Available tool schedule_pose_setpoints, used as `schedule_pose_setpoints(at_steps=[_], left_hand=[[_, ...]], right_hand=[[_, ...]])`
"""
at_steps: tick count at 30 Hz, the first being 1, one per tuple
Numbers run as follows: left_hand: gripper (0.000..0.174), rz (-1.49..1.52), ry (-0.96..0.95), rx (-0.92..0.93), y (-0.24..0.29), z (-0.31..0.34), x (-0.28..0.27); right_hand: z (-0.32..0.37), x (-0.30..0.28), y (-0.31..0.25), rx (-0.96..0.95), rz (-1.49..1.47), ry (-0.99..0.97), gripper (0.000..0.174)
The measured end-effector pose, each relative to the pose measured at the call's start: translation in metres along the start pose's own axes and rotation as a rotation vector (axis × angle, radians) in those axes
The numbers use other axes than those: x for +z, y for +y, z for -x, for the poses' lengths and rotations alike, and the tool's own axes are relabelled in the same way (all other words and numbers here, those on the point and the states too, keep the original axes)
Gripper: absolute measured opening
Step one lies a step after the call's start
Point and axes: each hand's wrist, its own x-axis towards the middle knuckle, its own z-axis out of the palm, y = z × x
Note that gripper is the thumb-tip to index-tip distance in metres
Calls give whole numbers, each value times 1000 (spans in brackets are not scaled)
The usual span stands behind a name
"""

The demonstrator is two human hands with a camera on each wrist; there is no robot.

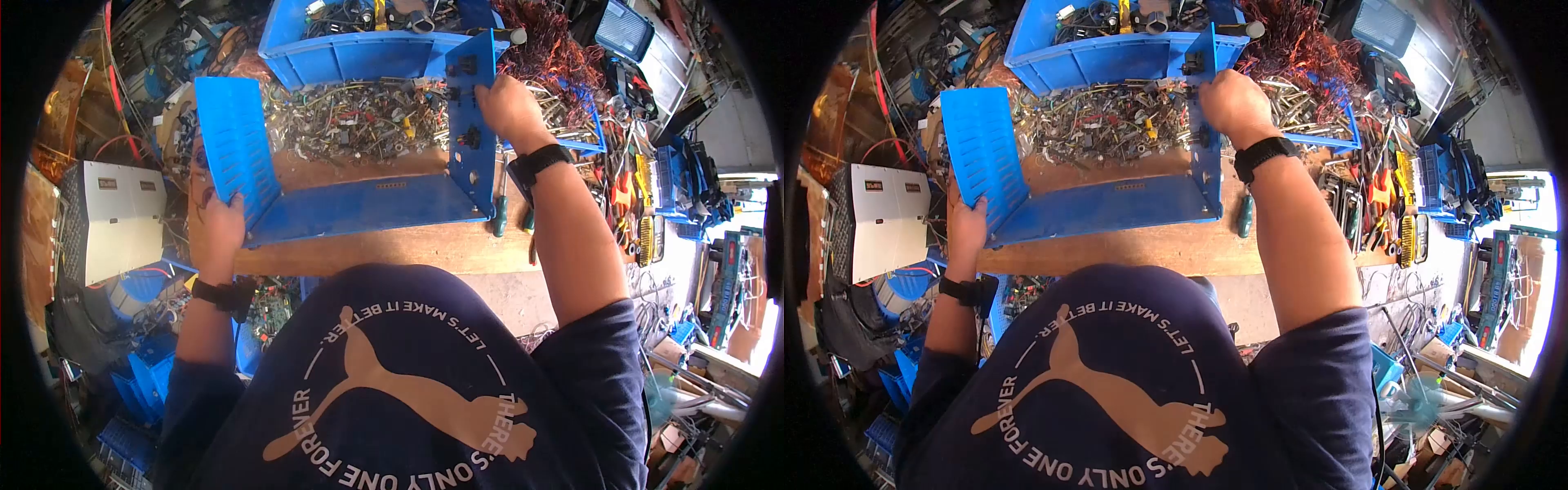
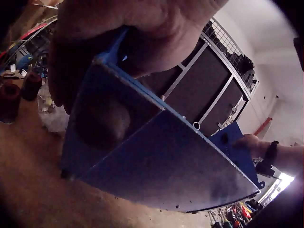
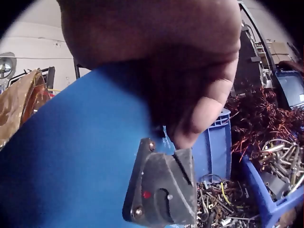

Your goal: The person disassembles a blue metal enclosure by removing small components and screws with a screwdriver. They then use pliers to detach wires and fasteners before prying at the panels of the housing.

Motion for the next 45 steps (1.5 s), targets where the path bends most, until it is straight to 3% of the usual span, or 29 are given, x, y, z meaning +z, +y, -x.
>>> schedule_pose_setpoints(at_steps=[3, 6, 7, 12, 15, 16, 19, 24, 27, 30, 33, 36, 39, 42, 45], left_hand=[[26, 72, -32, -125, 8, 3, -2], [32, -244, -72, -224, 18, 6, -9], [32, -228, -51, -197, 18, 8, -9], [31, -111, -4, -127, 25, 23, -8], [34, -21, -8, -215, 6, 32, 1], [34, -8, -1, -209, -6, 35, 5], [35, 61, 41, -177, -30, 50, 17], [35, 329, 137, -55, -26, 77, 26], [35, 493, 92, -94, -46, 86, 32], [39, 441, 124, -49, -49, 102, 35], [46, 358, 36, -129, -56, 123, 40], [38, 297, -36, -9, -42, 133, 31], [42, -30, -86, 220, -48, 149, 33], [68, -145, -193, 172, -79, 169, 46], [61, -137, -356, 112, -80, 172, 45]], right_hand=[[13, -16, -10, 92, -64, -14, 41], [11, -4, -2, 82, -50, 7, 42], [13, -2, -2, 67, -63, 34, 43], [32, -4, -3, 63, -95, 78, 45], [50, -10, -10, 127, -66, 75, 43], [49, 3, -2, -23, 8, 168, 42], [73, 0, -8, 98, -90, 195, 41], [107, 4, -11, 143, -115, 214, 38], [122, 7, -9, 123, -155, 228, 36], [132, 5, -13, 1, -188, 324, 29], [140, 2, -18, -54, -226, 403, 22], [148, 5, -19, -100, -283, 437, 16], [161, 34, 5, -184, -327, 533, 16], [176, 51, 14, -193, -359, 548, 16], [189, 56, 17, -147, -345, 535, 16]])
